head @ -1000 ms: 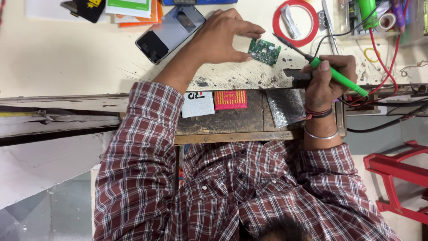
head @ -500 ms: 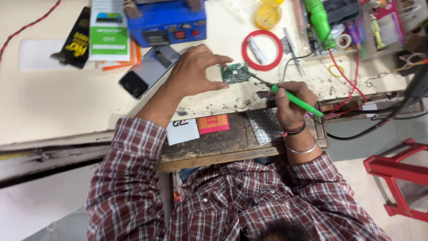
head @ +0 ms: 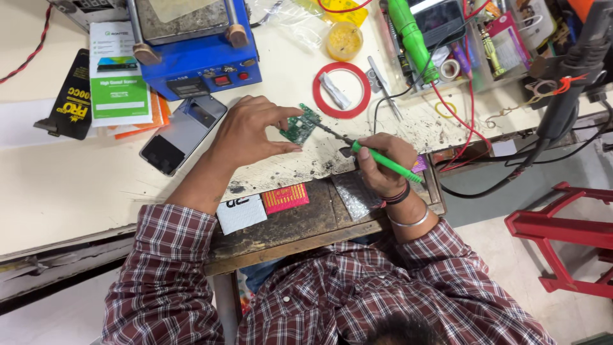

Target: The person holds a green circuit board in one hand and a soldering iron in the other, soldering components on the board at a workbench. They reposition the board and continue soldering different points, then set the iron aside and work on the board with a small hand tool.

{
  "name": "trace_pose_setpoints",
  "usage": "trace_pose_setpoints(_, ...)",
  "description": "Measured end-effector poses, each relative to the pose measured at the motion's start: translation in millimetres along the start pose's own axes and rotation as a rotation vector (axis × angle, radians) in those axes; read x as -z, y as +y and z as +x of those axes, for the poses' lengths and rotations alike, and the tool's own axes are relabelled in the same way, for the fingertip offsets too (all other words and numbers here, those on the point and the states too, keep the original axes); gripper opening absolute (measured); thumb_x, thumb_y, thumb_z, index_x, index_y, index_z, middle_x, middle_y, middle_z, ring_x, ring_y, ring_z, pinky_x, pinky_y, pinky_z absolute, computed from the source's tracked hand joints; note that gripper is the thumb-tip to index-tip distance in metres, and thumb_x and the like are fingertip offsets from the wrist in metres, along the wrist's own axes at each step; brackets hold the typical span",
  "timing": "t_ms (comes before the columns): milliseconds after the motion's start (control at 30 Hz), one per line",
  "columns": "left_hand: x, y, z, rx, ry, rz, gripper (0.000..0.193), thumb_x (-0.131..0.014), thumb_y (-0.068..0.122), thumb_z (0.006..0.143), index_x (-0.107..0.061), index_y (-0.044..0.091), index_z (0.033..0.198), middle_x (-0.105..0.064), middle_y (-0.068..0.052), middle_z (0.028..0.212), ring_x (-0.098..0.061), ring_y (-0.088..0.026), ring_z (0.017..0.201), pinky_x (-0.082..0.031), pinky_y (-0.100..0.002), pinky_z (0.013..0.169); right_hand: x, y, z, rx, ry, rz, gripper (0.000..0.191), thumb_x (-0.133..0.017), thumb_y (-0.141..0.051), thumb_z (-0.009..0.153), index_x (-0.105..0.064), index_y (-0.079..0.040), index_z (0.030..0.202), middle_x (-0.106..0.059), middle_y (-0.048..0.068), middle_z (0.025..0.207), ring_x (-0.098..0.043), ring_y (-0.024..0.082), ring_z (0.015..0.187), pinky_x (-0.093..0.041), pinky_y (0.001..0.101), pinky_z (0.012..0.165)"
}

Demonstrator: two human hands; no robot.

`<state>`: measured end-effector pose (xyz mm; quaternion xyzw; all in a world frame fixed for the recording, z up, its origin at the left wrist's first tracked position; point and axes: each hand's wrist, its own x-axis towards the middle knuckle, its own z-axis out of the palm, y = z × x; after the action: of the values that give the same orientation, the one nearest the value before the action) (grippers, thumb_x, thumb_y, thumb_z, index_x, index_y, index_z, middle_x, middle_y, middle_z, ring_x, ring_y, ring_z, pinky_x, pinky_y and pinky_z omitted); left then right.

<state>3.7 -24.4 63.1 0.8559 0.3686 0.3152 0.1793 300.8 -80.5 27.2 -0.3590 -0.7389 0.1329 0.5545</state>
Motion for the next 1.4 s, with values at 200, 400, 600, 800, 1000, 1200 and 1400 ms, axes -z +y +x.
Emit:
trace_pose_setpoints(200,-7,-5,-1,-0.029,0.022,-0.035,0.062,-0.096,0.034,0.07,-0.075,0.019,0.126,-0.075,0.005,0.086,-0.067,-0.017,0.084,-0.05,-0.042,0.086,-4,7,-9,-0.141,0.063,0.085,0.019,-0.065,-0.017,0.107,-0.063,0.001,0.102,-0.073,0.01,0.082,-0.072,0.018,0.071,-0.057,0.0276,0.064)
trace_pose_setpoints(400,-7,-13,-5,0.148,0.058,-0.04,0.05,-0.097,0.027,0.071,-0.07,0.006,0.107,-0.067,-0.001,0.071,-0.066,-0.016,0.067,-0.049,-0.043,0.078,-16,11,-19,-0.273,0.285,0.218,0.025,-0.062,-0.021,0.113,-0.056,0.003,0.109,-0.065,0.011,0.088,-0.067,0.019,0.066,-0.055,0.0287,0.062)
trace_pose_setpoints(600,-23,-35,-10,0.081,0.152,-0.085,0.029,-0.094,0.024,0.089,-0.07,0.009,0.091,-0.068,-0.003,0.076,-0.068,-0.014,0.067,-0.052,-0.032,0.059,-10,37,-15,-0.249,0.399,0.431,0.026,-0.062,-0.021,0.111,-0.051,0.002,0.112,-0.057,0.012,0.099,-0.062,0.02,0.066,-0.059,0.0349,0.057)
trace_pose_setpoints(800,-40,-45,-16,0.162,0.089,-0.031,0.037,-0.088,0.031,0.1,-0.064,0.009,0.084,-0.065,-0.004,0.072,-0.064,-0.015,0.063,-0.05,-0.033,0.059,25,48,-11,-0.325,0.194,0.445,0.03,-0.066,-0.023,0.116,-0.053,0.004,0.12,-0.057,0.013,0.097,-0.062,0.022,0.075,-0.063,0.0378,0.064)
trace_pose_setpoints(1000,-31,-40,-6,0.013,-0.057,-0.05,0.054,-0.096,0.039,0.088,-0.052,0.007,0.084,-0.061,-0.006,0.077,-0.062,-0.019,0.063,-0.045,-0.037,0.053,43,35,-12,-0.322,-0.072,0.232,0.033,-0.073,-0.019,0.114,-0.053,0.006,0.118,-0.064,0.016,0.09,-0.071,0.025,0.075,-0.059,0.0328,0.069)
trace_pose_setpoints(1200,-30,-42,3,0.184,-0.359,-0.055,0.053,-0.094,0.045,0.089,-0.054,0.009,0.089,-0.06,-0.009,0.071,-0.062,-0.021,0.061,-0.043,-0.04,0.048,37,37,-23,-0.356,-0.038,0.249,0.035,-0.072,-0.025,0.112,-0.054,0.005,0.115,-0.064,0.015,0.09,-0.068,0.021,0.066,-0.063,0.0328,0.065)
trace_pose_setpoints(1400,-34,-49,-1,0.085,-0.258,-0.109,0.052,-0.097,0.042,0.089,-0.058,0.008,0.096,-0.063,-0.008,0.08,-0.067,-0.022,0.069,-0.048,-0.038,0.051,39,25,-30,-0.163,-0.138,0.013,0.034,-0.072,-0.026,0.114,-0.062,0.007,0.113,-0.071,0.02,0.092,-0.075,0.028,0.077,-0.062,0.0335,0.07)
